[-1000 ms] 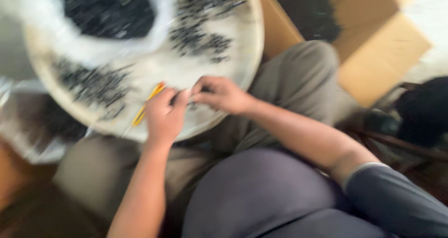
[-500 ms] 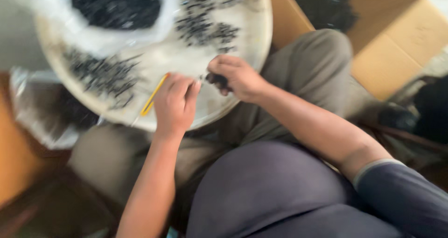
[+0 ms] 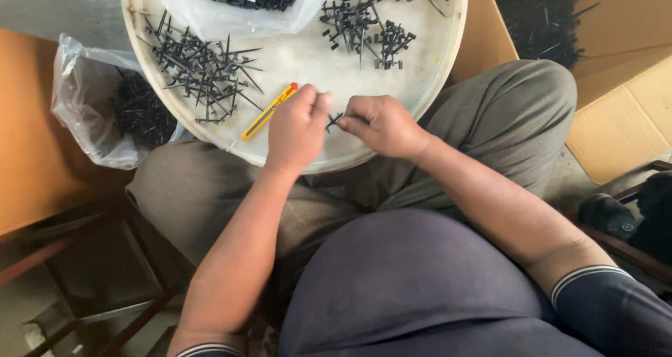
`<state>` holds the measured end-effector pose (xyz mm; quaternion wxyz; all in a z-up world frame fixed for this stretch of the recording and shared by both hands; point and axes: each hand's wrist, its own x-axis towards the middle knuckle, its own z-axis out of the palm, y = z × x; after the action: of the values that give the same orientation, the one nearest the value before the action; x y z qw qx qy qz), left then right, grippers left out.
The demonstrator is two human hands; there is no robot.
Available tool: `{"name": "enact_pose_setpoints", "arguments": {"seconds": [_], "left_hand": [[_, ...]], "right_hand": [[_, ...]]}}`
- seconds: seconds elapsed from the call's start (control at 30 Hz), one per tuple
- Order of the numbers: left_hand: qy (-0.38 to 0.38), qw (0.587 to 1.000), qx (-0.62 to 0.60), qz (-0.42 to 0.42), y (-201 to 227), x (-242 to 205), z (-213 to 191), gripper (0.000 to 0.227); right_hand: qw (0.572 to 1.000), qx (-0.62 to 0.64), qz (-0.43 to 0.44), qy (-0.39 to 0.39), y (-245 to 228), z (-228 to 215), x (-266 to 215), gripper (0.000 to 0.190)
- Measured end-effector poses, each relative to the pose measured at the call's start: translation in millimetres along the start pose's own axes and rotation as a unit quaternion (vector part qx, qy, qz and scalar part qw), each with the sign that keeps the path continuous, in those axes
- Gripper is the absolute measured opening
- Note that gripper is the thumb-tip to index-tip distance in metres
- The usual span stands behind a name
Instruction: The person sits cross-legged with a basin on their lap and repeatedly picks up nails and plastic collars, pressing the collars onto the nail shafts. The assembled fasteners are placed into a growing pile on the right side of the basin.
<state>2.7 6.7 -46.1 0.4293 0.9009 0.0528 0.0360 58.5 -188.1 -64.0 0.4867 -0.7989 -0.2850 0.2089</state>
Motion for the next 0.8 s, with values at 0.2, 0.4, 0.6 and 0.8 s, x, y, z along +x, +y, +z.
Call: {"name": "enact_pose_setpoints", "arguments": {"seconds": [0.2,0.4,0.6,0.8], "left_hand": [[0.028,0.879,-0.357,-0.315,-33,9,-6,0.022],[0.286,0.899,-0.274,-0.186,-62,19,-64,0.020],[0.299,0.953,0.057,-0.001,-28,22,-48,0.046],[-0.026,0.964,0.225,0.140,33,71,6,0.056]], "right_hand": [[0.983,-0.062,-0.151,0.085,-10,-4,-10,0.018],[0.853,0.469,0.228,0.019,13,-9,1,0.017],[0.817,0.514,0.261,-0.015,26,-6,9,0.013],[0.870,0.406,0.276,-0.048,36,2,11,0.018]]}}
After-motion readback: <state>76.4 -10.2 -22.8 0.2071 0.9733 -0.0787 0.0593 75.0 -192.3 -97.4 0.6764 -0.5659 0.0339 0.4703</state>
